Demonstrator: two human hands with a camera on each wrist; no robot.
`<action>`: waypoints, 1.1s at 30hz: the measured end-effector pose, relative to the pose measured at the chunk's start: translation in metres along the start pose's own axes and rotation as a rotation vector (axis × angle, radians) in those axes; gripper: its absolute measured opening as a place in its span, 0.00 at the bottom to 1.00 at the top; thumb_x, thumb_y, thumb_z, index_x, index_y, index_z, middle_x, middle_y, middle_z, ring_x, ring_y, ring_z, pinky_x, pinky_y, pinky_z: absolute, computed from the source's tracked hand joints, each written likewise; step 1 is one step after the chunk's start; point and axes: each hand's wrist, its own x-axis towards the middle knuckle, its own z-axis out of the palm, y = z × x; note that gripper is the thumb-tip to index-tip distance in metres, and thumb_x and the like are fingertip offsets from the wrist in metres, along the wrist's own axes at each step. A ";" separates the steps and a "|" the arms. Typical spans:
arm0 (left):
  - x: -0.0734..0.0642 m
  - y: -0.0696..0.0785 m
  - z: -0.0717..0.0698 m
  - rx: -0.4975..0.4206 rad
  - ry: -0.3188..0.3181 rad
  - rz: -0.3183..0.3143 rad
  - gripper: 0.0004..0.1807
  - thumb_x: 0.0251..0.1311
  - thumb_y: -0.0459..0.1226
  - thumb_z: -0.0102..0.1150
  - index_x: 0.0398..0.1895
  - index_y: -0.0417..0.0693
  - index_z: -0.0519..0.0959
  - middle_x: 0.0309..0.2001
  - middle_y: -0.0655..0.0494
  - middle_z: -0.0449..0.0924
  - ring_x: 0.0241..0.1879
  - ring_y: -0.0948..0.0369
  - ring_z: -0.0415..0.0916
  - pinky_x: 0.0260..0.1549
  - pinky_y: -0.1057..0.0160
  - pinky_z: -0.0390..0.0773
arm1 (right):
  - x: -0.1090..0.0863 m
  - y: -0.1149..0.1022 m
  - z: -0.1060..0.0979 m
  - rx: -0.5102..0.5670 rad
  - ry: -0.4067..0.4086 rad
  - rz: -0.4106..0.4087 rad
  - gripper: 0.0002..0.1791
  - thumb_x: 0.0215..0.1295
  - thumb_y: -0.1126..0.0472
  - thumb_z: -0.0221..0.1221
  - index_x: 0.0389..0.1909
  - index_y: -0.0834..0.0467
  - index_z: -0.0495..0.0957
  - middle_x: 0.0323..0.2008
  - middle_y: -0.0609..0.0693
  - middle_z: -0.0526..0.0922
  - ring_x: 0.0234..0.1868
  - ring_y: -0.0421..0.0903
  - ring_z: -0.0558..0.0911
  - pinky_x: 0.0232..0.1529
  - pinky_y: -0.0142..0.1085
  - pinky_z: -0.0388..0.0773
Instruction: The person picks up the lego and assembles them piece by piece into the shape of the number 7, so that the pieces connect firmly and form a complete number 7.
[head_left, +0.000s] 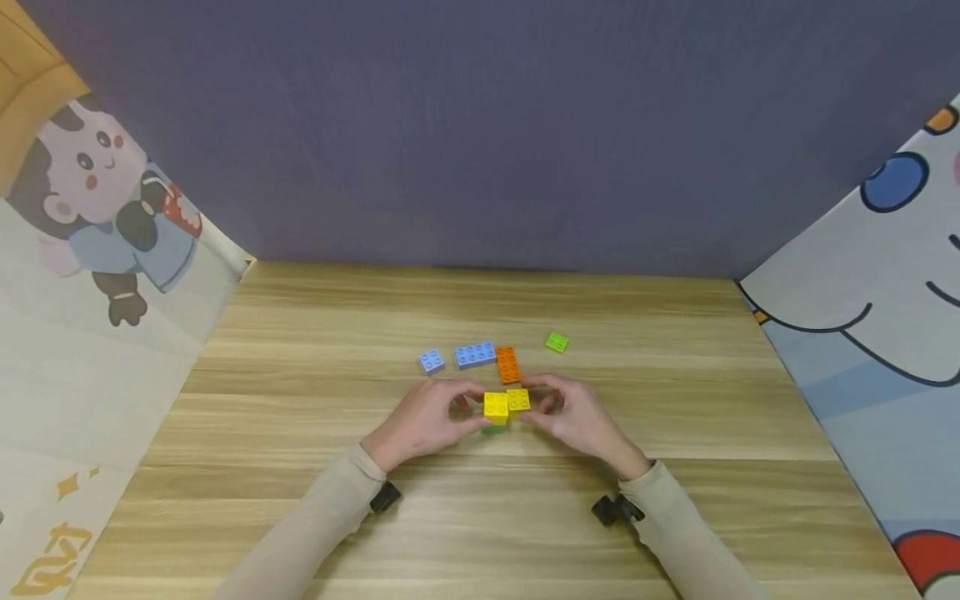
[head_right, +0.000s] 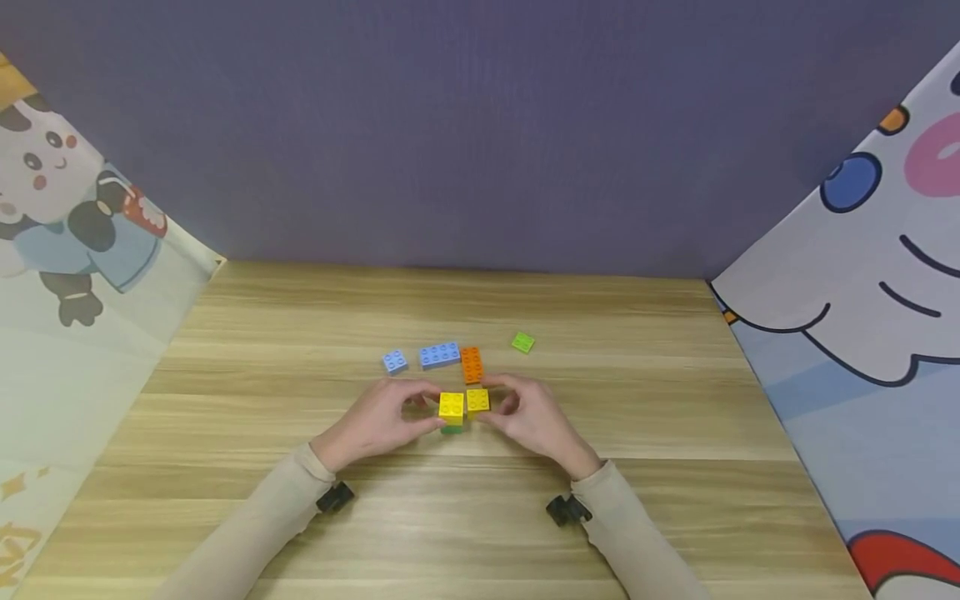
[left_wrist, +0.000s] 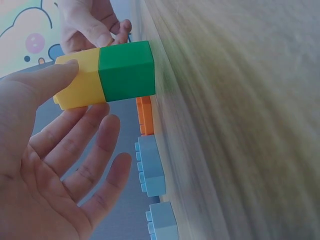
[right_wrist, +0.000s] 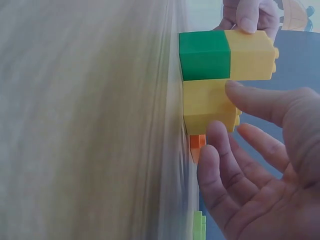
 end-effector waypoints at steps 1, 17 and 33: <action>0.000 0.000 0.000 0.001 0.000 -0.001 0.21 0.64 0.50 0.76 0.58 0.55 0.87 0.52 0.58 0.91 0.44 0.61 0.87 0.45 0.61 0.86 | 0.000 0.000 0.000 0.008 -0.006 0.007 0.28 0.63 0.62 0.76 0.64 0.58 0.82 0.51 0.55 0.90 0.33 0.39 0.84 0.29 0.31 0.83; 0.001 -0.001 0.002 -0.004 -0.001 -0.019 0.21 0.64 0.49 0.76 0.58 0.56 0.87 0.52 0.59 0.91 0.44 0.61 0.87 0.45 0.60 0.85 | 0.001 0.004 0.001 0.036 -0.030 0.061 0.26 0.65 0.63 0.74 0.64 0.57 0.83 0.38 0.50 0.90 0.30 0.41 0.82 0.26 0.30 0.78; 0.000 -0.001 0.001 -0.006 0.006 -0.002 0.21 0.64 0.49 0.76 0.58 0.56 0.87 0.52 0.59 0.91 0.43 0.62 0.87 0.44 0.61 0.86 | 0.002 0.002 0.002 0.043 -0.034 0.075 0.26 0.66 0.62 0.73 0.64 0.57 0.83 0.39 0.52 0.90 0.30 0.41 0.83 0.26 0.31 0.78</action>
